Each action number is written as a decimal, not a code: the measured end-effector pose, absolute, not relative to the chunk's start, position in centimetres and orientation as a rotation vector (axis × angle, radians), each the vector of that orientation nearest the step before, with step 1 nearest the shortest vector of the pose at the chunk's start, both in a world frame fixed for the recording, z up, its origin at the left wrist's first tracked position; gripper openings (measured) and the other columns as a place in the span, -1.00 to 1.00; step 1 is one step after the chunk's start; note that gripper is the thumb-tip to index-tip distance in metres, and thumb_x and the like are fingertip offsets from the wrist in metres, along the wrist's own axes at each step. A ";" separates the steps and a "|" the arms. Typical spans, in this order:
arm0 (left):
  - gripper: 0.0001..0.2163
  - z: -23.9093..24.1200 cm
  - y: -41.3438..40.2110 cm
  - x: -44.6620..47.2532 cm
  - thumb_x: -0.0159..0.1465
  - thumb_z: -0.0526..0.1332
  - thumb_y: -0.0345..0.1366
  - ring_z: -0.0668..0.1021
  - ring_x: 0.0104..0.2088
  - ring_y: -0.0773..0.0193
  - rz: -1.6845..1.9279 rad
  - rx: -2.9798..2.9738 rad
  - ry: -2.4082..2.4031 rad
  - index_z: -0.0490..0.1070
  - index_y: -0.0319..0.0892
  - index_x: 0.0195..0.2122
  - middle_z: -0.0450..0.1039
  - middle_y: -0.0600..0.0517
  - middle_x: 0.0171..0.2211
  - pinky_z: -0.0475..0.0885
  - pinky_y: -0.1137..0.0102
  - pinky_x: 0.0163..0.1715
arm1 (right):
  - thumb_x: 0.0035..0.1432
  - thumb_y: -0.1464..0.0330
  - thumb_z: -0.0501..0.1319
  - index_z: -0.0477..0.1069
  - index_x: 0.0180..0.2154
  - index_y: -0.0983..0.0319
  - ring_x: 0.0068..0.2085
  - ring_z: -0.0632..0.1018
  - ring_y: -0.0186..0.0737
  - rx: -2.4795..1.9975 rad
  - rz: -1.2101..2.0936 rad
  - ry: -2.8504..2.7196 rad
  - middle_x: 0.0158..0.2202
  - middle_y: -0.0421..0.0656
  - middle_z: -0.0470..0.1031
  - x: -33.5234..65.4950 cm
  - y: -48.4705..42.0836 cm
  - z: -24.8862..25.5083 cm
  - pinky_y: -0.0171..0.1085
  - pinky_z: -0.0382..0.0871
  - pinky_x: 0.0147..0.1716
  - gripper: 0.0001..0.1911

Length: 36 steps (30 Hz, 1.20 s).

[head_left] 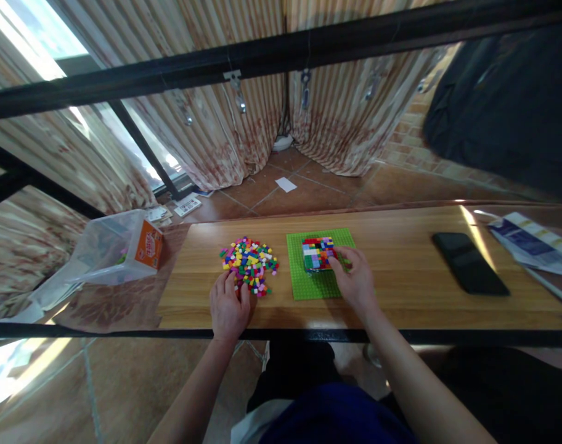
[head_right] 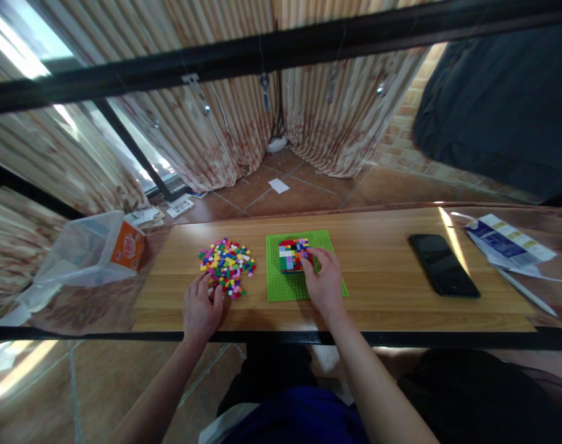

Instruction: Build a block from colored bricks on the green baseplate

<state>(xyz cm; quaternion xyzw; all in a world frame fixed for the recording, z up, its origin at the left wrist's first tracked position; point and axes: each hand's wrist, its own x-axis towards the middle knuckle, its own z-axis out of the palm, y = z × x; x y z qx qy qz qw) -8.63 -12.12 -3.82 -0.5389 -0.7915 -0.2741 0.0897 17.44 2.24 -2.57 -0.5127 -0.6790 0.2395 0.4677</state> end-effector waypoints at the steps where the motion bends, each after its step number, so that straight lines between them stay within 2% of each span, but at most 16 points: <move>1: -0.63 -3.8 -12.1 -8.6 0.35 0.09 -0.20 0.44 0.12 -0.07 -0.816 -1.602 -2.351 0.38 -0.29 0.09 0.41 -0.28 0.09 0.35 0.04 0.13 | 0.18 0.15 0.20 0.53 -0.10 0.26 -0.06 0.51 0.00 -1.293 0.597 -1.641 -0.10 0.05 0.50 17.2 2.4 -2.6 0.02 0.41 -0.02 -0.62; 7: -0.62 -3.9 -12.1 -8.6 0.35 0.08 -0.20 0.44 0.12 -0.08 -0.808 -1.603 -2.341 0.37 -0.31 0.10 0.41 -0.29 0.09 0.35 0.03 0.14 | 0.14 0.11 0.22 0.46 0.01 0.28 -0.09 0.51 -0.01 -1.433 0.649 -1.585 -0.05 0.09 0.49 15.9 2.9 -3.3 0.06 0.37 0.01 -0.51; 19: -0.62 -3.7 -12.2 -8.5 0.34 0.09 -0.19 0.43 0.13 -0.10 -0.812 -1.597 -2.364 0.37 -0.30 0.11 0.40 -0.29 0.09 0.35 0.02 0.14 | 0.15 0.20 0.21 0.45 0.02 0.28 -0.07 0.50 -0.02 -1.390 0.657 -1.602 -0.07 0.07 0.51 15.5 2.3 -3.0 0.01 0.37 0.00 -0.55; 29: -0.63 -3.8 -12.2 -8.3 0.34 0.10 -0.22 0.44 0.12 -0.07 -0.838 -1.589 -2.347 0.37 -0.30 0.09 0.41 -0.27 0.08 0.35 0.05 0.13 | 0.17 0.12 0.18 0.47 -0.01 0.25 -0.09 0.50 -0.02 -1.372 0.619 -1.664 -0.09 0.05 0.51 16.2 2.6 -3.3 0.02 0.37 -0.01 -0.55; 36: -0.62 -3.8 -12.3 -8.1 0.33 0.11 -0.22 0.42 0.15 -0.06 -0.846 -1.582 -2.381 0.36 -0.30 0.12 0.41 -0.27 0.08 0.32 0.05 0.16 | 0.29 0.22 0.11 0.50 -0.08 0.18 0.00 0.47 0.00 -1.191 0.384 -1.779 -0.08 0.02 0.51 15.0 -1.0 -1.2 0.03 0.34 0.05 -0.71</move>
